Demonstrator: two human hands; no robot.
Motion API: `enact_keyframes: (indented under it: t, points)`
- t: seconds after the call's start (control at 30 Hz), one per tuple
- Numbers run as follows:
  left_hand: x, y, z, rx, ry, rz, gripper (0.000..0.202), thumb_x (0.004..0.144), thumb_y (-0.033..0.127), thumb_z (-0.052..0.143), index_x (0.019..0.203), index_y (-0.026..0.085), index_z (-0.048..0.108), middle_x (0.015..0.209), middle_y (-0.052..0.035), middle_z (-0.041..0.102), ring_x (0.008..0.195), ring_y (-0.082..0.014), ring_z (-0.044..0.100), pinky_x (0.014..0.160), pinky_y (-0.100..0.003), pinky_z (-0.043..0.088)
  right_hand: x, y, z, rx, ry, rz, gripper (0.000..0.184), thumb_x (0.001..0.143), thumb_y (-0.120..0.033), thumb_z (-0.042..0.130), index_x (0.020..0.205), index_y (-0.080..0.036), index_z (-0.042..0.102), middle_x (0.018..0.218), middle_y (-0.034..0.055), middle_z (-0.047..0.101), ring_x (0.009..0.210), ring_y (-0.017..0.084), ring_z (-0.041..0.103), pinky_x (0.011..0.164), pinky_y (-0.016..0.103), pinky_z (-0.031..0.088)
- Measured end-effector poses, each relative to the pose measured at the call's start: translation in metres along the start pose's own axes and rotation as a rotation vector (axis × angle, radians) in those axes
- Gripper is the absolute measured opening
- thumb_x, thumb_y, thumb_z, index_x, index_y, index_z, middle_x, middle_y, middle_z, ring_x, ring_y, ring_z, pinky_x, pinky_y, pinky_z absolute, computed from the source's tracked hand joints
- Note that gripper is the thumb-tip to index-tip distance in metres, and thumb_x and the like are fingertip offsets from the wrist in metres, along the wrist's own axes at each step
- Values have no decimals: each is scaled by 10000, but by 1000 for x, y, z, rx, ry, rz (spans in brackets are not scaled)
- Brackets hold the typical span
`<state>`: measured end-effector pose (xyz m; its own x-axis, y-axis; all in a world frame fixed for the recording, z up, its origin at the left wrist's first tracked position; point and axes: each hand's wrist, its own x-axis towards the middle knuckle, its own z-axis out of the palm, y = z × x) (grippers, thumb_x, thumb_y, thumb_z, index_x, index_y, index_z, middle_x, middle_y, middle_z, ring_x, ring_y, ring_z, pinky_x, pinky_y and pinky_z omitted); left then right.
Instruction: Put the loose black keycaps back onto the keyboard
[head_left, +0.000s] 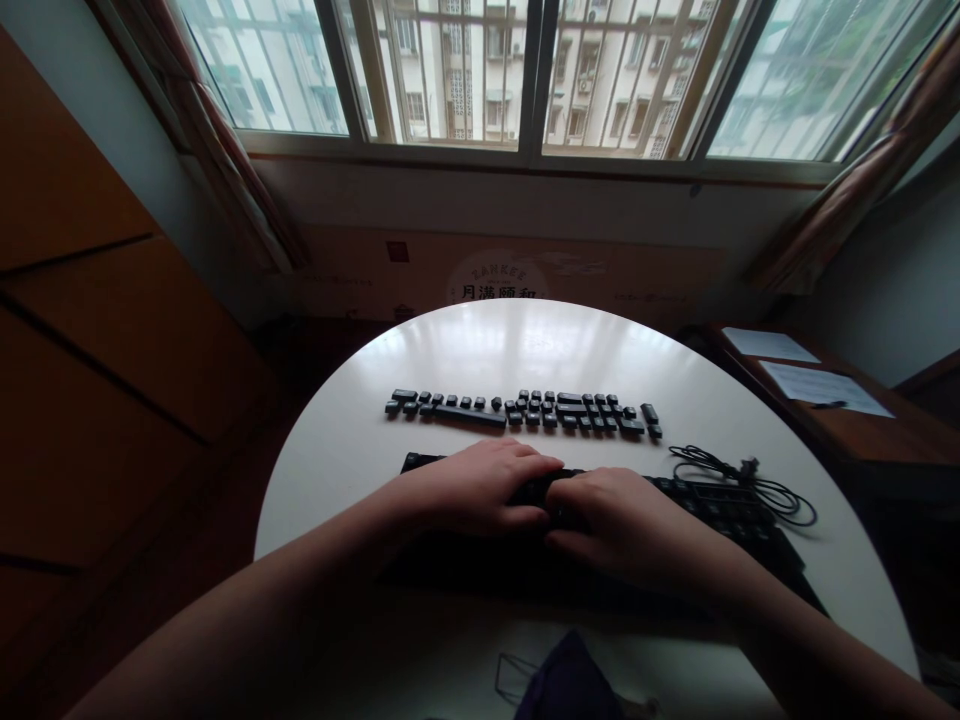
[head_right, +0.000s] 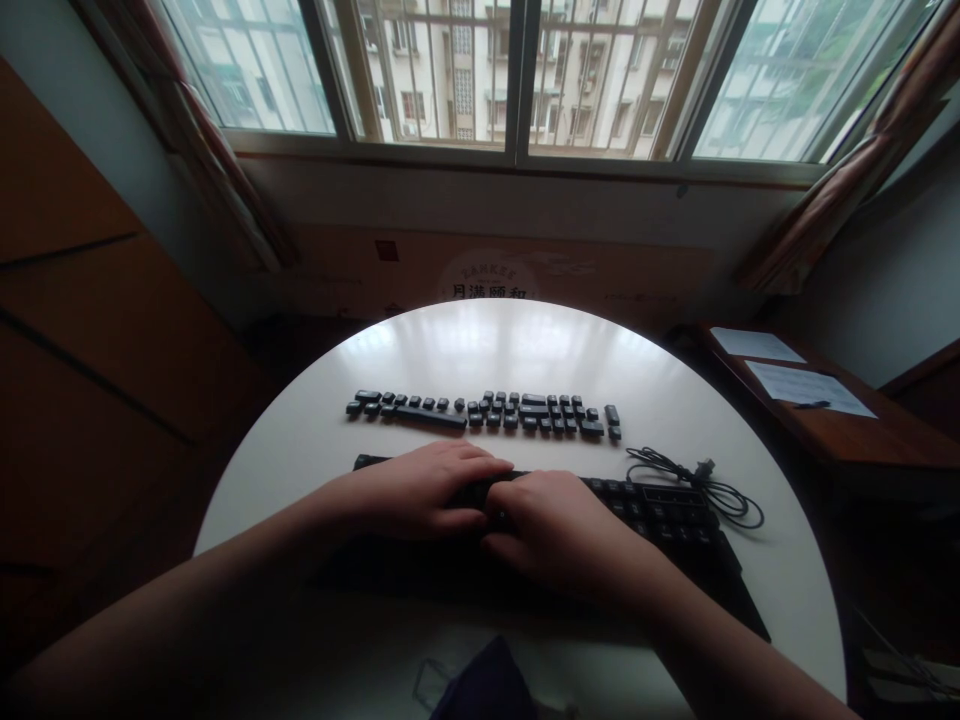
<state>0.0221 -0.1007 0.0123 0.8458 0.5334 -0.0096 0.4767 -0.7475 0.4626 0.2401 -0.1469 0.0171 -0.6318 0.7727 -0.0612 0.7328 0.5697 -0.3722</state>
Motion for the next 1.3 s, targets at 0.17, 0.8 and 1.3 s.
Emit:
enact_keyframes:
  t: [0.17, 0.8, 1.3]
  points:
    - [2, 2, 0, 1, -5, -31, 614, 867, 390, 688, 1427, 203, 519, 1355, -120, 620, 1233, -299, 571, 1061, -416, 427, 0, -2, 0, -25, 4, -1, 135, 871, -310, 630, 770, -221, 644, 716, 1, 685, 654, 162, 607, 580, 263, 295]
    - [3, 2, 2, -17, -7, -69, 616, 863, 424, 679, 1424, 225, 522, 1338, -103, 629, 1230, -299, 566, 1054, -410, 426, 0, -2, 1, -37, 13, 24, 86, 848, -302, 678, 793, -237, 672, 742, -7, 707, 683, 165, 626, 599, 261, 299]
    - [0, -1, -6, -53, -43, -88, 561, 940, 472, 583, 1437, 221, 516, 1370, -105, 614, 1241, -283, 564, 1035, -385, 441, 1, 0, -1, -46, 33, 24, 113, 841, -309, 694, 763, -231, 714, 684, 2, 699, 648, 169, 625, 585, 275, 306]
